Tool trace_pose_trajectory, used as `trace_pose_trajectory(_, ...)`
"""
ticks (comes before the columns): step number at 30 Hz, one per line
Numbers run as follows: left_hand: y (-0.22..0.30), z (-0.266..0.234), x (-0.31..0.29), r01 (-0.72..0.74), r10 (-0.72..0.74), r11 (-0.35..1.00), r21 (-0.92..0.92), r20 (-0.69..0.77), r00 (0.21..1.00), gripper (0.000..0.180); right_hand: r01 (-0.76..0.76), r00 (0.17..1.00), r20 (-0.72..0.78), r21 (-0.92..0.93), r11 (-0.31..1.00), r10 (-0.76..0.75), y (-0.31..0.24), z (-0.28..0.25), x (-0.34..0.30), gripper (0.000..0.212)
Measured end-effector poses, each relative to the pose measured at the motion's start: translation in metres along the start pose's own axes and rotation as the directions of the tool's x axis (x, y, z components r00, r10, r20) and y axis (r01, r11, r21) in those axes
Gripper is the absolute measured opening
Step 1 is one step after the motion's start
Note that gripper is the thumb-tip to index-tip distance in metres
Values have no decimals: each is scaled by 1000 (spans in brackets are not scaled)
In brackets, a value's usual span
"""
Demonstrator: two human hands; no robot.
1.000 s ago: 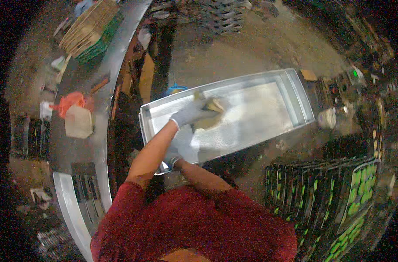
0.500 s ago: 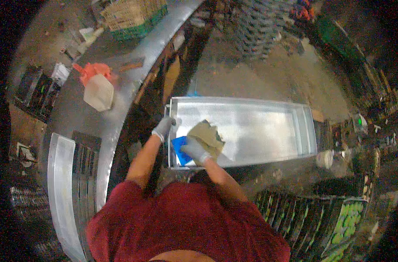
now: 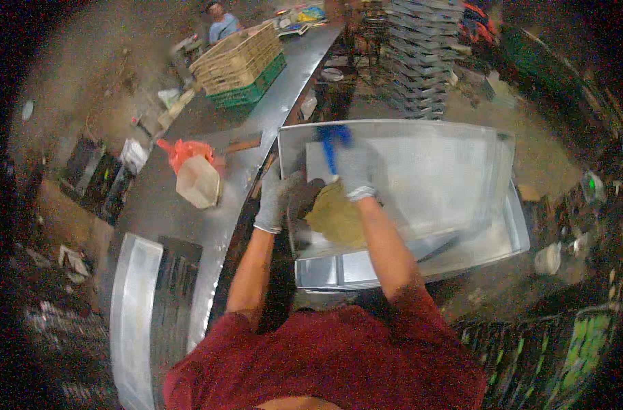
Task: The person wipes the interior of a large rectangular metal tray using a blue scrubber and a cloth. They repeatedly clean the tray and stack it with other trays on a metal table in a workshop.
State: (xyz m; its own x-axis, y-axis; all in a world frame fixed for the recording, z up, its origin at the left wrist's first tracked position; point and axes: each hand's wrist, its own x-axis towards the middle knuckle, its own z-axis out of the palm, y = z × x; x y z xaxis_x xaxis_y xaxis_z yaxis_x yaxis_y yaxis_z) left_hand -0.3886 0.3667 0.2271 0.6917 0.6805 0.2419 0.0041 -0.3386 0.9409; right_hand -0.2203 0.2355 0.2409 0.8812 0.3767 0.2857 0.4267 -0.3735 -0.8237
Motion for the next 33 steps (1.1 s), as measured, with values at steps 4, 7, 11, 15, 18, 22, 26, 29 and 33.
trace_pose_trajectory(4, 29, 19, 17, -6, 0, 995, -100, -56, 998, 40, 417, 898, 90, 142, 898, -432, -42, 28, 10, 32)
trace_pose_trajectory(7, 9, -2, 40, -155, 155, 988, 14, -136, 979, 44, 575, 803, 216, -33, 818, -556, -25, 26, -25, 23)
trace_pose_trajectory(11, 14, 7, 46, -177, 169, 981, -77, -91, 981, 47, 684, 591, 668, -117, 720, -452, 19, 31, -86, 24)
trace_pose_trajectory(15, -6, -12, 57, -189, 198, 967, 173, -38, 979, 40, 390, 868, 124, 430, 814, -481, 2, 11, -8, 23)
trace_pose_trajectory(18, -14, -10, 47, -176, 175, 984, -1, -93, 980, 36, 438, 894, 23, 158, 885, -447, -57, -3, 33, 31)
trace_pose_trajectory(22, 10, 6, 38, -145, 139, 988, -60, -102, 985, 36, 452, 891, -83, 243, 858, -445, -68, 22, 15, 30)
trace_pose_trajectory(26, 42, -12, 26, -198, 202, 979, 50, -91, 975, 39, 731, 621, 508, -102, 674, -597, -10, 44, -69, 15)
trace_pose_trajectory(29, 49, 7, 42, -114, 105, 991, -68, -126, 986, 41, 811, 541, 598, -186, 554, -592, 36, 72, -105, 14)
trace_pose_trajectory(33, 32, 15, 36, -290, 304, 952, 101, -175, 936, 41, 835, 511, 644, -214, 507, -569, 59, 62, -100, 16)
